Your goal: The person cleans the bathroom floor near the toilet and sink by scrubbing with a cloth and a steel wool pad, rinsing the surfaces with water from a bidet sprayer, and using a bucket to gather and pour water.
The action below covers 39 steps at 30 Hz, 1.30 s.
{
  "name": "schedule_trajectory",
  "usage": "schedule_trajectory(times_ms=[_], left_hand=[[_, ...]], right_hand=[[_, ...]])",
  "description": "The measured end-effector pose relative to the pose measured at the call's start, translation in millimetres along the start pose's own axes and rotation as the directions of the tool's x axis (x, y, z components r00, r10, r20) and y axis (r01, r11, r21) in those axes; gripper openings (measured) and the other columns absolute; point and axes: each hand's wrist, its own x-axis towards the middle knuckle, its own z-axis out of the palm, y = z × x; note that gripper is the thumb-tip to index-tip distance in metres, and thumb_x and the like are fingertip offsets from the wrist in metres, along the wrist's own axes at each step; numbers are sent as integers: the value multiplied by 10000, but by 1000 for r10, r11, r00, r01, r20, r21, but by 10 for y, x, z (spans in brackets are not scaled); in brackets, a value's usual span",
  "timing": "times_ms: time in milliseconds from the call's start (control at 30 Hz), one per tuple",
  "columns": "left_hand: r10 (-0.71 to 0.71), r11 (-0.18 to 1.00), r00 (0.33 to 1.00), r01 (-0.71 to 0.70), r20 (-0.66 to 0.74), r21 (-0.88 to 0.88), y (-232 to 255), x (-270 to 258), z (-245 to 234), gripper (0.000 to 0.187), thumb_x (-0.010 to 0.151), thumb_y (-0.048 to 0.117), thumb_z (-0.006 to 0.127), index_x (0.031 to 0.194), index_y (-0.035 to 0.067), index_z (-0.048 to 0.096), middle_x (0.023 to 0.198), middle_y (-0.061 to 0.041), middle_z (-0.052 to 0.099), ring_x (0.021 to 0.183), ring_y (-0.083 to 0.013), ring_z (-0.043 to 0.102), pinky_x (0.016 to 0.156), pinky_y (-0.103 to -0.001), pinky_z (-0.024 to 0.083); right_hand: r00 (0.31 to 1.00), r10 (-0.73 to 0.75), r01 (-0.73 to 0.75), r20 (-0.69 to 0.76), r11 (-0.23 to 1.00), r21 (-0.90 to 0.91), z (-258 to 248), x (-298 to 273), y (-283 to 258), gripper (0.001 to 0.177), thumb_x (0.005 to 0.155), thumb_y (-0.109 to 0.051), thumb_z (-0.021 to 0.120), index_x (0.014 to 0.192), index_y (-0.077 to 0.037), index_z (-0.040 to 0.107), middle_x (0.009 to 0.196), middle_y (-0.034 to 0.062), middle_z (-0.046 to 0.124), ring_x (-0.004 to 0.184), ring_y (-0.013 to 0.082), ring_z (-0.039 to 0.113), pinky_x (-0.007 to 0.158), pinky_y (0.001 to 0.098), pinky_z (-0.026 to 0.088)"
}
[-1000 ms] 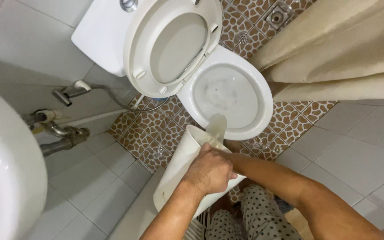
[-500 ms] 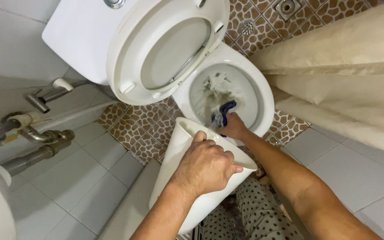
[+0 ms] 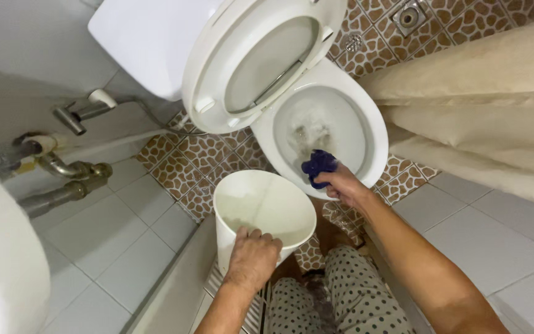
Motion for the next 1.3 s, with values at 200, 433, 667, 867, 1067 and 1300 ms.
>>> schedule_trajectory(times_ms=[200, 433, 667, 867, 1067, 1300], left_hand=[[-102, 995, 994, 102, 45, -9, -593, 247, 1218, 216, 1033, 188, 660, 1194, 122, 789, 1224, -105, 758, 1222, -311, 654, 1061, -561, 472], [-175, 982, 952, 150, -252, -117, -838, -40, 1799, 226, 1028, 319, 719, 1058, 129, 837, 1122, -101, 800, 1179, -303, 676, 1068, -527, 497], [-165, 979, 948, 124, -270, -164, -1513, 1015, 2884, 234, 861, 255, 821, 1041, 108, 841, 1133, -112, 797, 1151, -340, 716, 884, -496, 619], [-456, 745, 815, 130, -357, -654, -1897, 2249, 3804, 393, 944, 386, 800, 1221, 111, 760, 1109, -223, 793, 1021, -469, 761, 874, -557, 623], [-606, 536, 751, 143, -261, -832, -1969, 2568, 3847, 671, 896, 428, 798, 1433, 67, 622, 1321, -281, 738, 1261, -515, 715, 1076, -532, 590], [-668, 264, 696, -111, -264, -958, -1353, 1324, 2852, 1208, 748, 275, 914, 1728, 143, 219, 1706, -327, 257, 1487, -502, 494, 1163, -471, 543]], right_hand=[[997, -59, 65, 48, 988, -141, 550, -545, 189, 491, 909, -137, 836, 1335, 54, 685, 1103, 181, 830, 796, 157, 736, 647, 298, 602], [968, -250, 253, 39, 960, -124, 1751, -1411, 216, 476, 866, -148, 861, 1317, -62, 733, 1154, 135, 844, 1048, 194, 826, 969, 372, 699], [909, -417, 295, 9, 627, -721, 2466, -759, 490, 351, 795, -67, 887, 1138, -38, 819, 1015, 116, 871, 919, 221, 836, 921, 333, 677], [932, -362, 301, -12, 794, -528, 2577, 56, 925, 400, 782, -52, 848, 1152, 14, 709, 941, 81, 813, 848, 172, 774, 790, 317, 648], [906, -421, 376, 45, 750, -544, 2609, 395, 1065, 288, 820, -9, 807, 1090, 33, 717, 866, 99, 796, 790, 190, 756, 716, 303, 624], [950, -291, 190, 109, 266, -945, 2759, -443, 678, 111, 937, -143, 855, 1005, -104, 776, 800, 127, 787, 863, 247, 724, 1314, 550, 371]])
